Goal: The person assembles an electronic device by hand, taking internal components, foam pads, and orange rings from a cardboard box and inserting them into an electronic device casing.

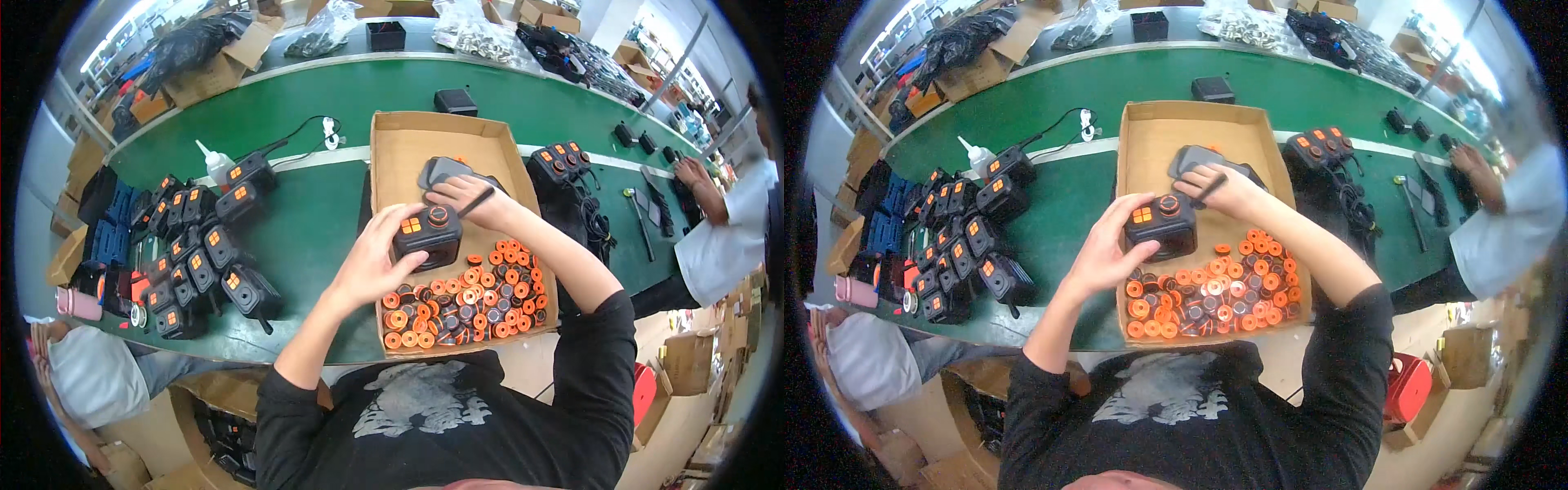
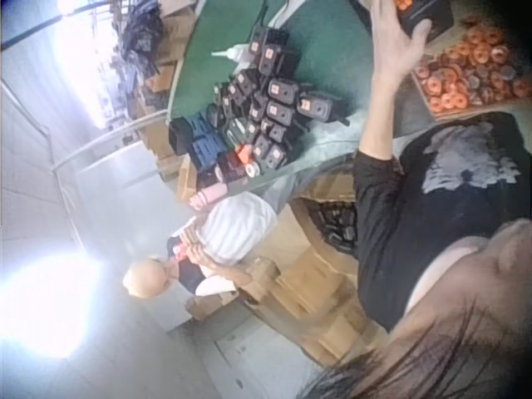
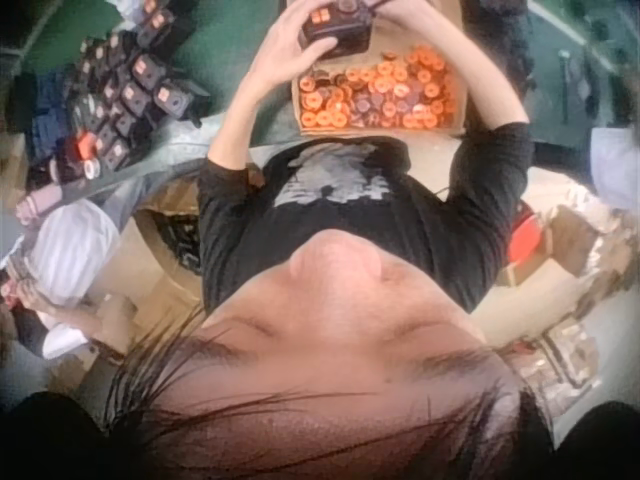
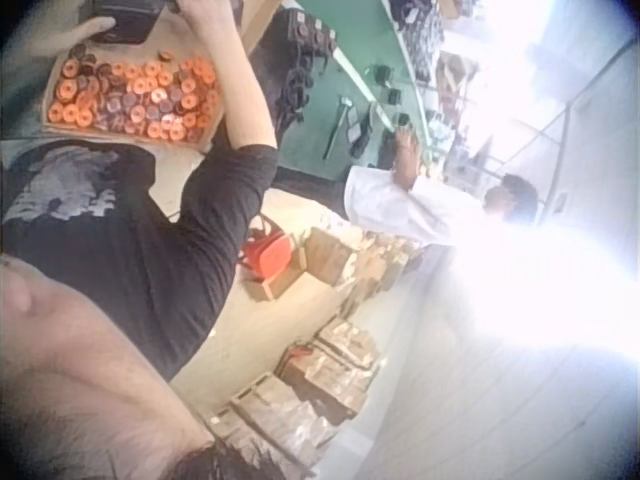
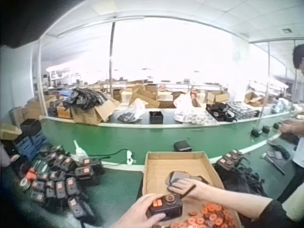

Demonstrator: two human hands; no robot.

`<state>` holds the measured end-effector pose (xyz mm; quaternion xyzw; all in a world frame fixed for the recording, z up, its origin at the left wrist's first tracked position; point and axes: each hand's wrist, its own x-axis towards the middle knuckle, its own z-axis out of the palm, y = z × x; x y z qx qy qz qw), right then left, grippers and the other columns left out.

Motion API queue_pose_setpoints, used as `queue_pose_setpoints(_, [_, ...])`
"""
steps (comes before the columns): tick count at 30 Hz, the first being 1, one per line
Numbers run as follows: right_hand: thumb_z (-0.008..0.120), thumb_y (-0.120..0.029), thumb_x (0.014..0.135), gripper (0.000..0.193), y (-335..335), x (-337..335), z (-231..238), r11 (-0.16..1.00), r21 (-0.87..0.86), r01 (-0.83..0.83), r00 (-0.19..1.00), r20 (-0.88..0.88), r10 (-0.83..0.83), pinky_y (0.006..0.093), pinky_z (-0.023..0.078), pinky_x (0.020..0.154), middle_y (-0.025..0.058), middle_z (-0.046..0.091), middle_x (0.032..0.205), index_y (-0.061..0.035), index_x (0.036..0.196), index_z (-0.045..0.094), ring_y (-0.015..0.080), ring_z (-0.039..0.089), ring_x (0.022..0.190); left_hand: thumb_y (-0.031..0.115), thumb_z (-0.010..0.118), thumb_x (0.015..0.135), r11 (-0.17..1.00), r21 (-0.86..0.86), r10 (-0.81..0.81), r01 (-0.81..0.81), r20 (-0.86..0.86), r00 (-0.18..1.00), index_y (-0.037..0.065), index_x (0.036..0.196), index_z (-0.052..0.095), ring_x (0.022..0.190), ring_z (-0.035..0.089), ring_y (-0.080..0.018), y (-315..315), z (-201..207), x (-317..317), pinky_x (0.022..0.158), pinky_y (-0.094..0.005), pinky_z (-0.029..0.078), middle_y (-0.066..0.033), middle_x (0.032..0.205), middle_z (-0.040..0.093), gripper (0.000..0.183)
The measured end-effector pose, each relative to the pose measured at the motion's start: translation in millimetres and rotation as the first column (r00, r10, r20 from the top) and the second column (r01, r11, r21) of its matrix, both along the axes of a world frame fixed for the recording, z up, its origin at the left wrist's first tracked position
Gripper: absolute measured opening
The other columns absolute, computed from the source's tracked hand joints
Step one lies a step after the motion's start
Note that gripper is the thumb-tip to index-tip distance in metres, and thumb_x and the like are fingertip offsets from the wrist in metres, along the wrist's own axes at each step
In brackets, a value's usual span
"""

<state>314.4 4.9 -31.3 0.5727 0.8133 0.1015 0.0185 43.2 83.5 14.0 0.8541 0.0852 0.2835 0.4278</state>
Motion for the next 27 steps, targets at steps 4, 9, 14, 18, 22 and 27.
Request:
queue_pose_setpoints(4, [0.056, -0.016, 0.081, 0.035, 12, -3, 7, 0.999, 0.019, -0.032, 0.999, -0.030, 0.032, 0.0364, 0.040, 0.103, 0.0047, 0.051, 0.134, -0.0106, 0.116, 0.057, 0.0235, 0.045, 0.129, 0.008, 0.072, 0.076, 0.996, -0.033, -0.087, 0.084, -0.077, 0.993, 0.003, 0.130, 0.047, 0.121, 0.049, -0.0333, 12, -22, 10, 0.104, -0.0383, 0.039, -0.0172, 0.127, 0.051, 0.060])
queue_pose_setpoints(9, [0.063, -0.013, 0.078, 0.033, 22, 3, 0, 0.996, 0.049, -0.074, 0.995, -0.060, 0.077, 0.0375, 0.040, 0.102, 0.0089, 0.055, 0.128, -0.0096, 0.111, 0.058, 0.0265, 0.049, 0.123, 0.008, 0.075, 0.073, 0.990, 0.031, -0.131, 0.138, -0.164, 0.978, 0.006, 0.129, 0.049, 0.120, 0.050, -0.0344, 13, -22, 11, 0.102, -0.0400, 0.041, -0.0151, 0.127, 0.052, 0.062])
queue_pose_setpoints(14, [0.075, -0.017, 0.069, 0.060, 9, 1, 40, 0.993, -0.114, -0.022, 0.997, -0.078, 0.013, 0.0385, 0.037, 0.108, 0.0130, 0.054, 0.127, -0.0072, 0.124, 0.052, 0.0317, 0.050, 0.121, 0.009, 0.077, 0.072, 0.993, 0.054, -0.095, 0.105, -0.171, 0.981, 0.007, 0.130, 0.049, 0.121, 0.051, -0.0334, 10, -28, 3, 0.102, -0.0388, 0.043, -0.0148, 0.129, 0.050, 0.065])
queue_pose_setpoints(18, [0.076, -0.011, 0.069, 0.070, -32, -9, 69, 0.981, 0.028, 0.191, 0.771, -0.623, -0.132, 0.0384, 0.040, 0.105, 0.0135, 0.052, 0.127, -0.0057, 0.132, 0.046, 0.0284, 0.052, 0.120, 0.011, 0.079, 0.070, 0.997, 0.003, -0.074, 0.075, -0.172, 0.982, 0.008, 0.131, 0.050, 0.125, 0.049, -0.0330, 6, -32, 0, 0.104, -0.0384, 0.042, -0.0155, 0.134, 0.048, 0.067])
queue_pose_setpoints(22, [0.071, -0.005, 0.074, 0.073, -78, -40, 69, 0.983, 0.019, 0.184, 0.096, -0.995, 0.001, 0.0382, 0.041, 0.104, 0.0148, 0.048, 0.133, -0.0016, 0.139, 0.038, 0.0234, 0.049, 0.124, 0.014, 0.080, 0.069, 0.981, 0.162, -0.090, 0.110, -0.124, 0.988, 0.007, 0.132, 0.049, 0.123, 0.049, -0.0352, 4, -29, 0, 0.105, -0.0405, 0.040, -0.0159, 0.136, 0.045, 0.070])
queue_pose_setpoints(27, [0.076, -0.042, 0.077, 0.083, -110, -102, 64, 0.998, -0.002, 0.056, -0.545, -0.838, 0.029, 0.0494, 0.049, 0.094, 0.0257, 0.047, 0.134, -0.0102, 0.142, 0.035, 0.0397, 0.055, 0.116, 0.025, 0.082, 0.070, 0.960, 0.279, -0.029, 0.006, 0.078, 0.997, 0.004, 0.119, 0.055, 0.109, 0.054, -0.0339, -12, -13, -2, 0.094, -0.0412, 0.044, -0.0139, 0.120, 0.054, 0.060])
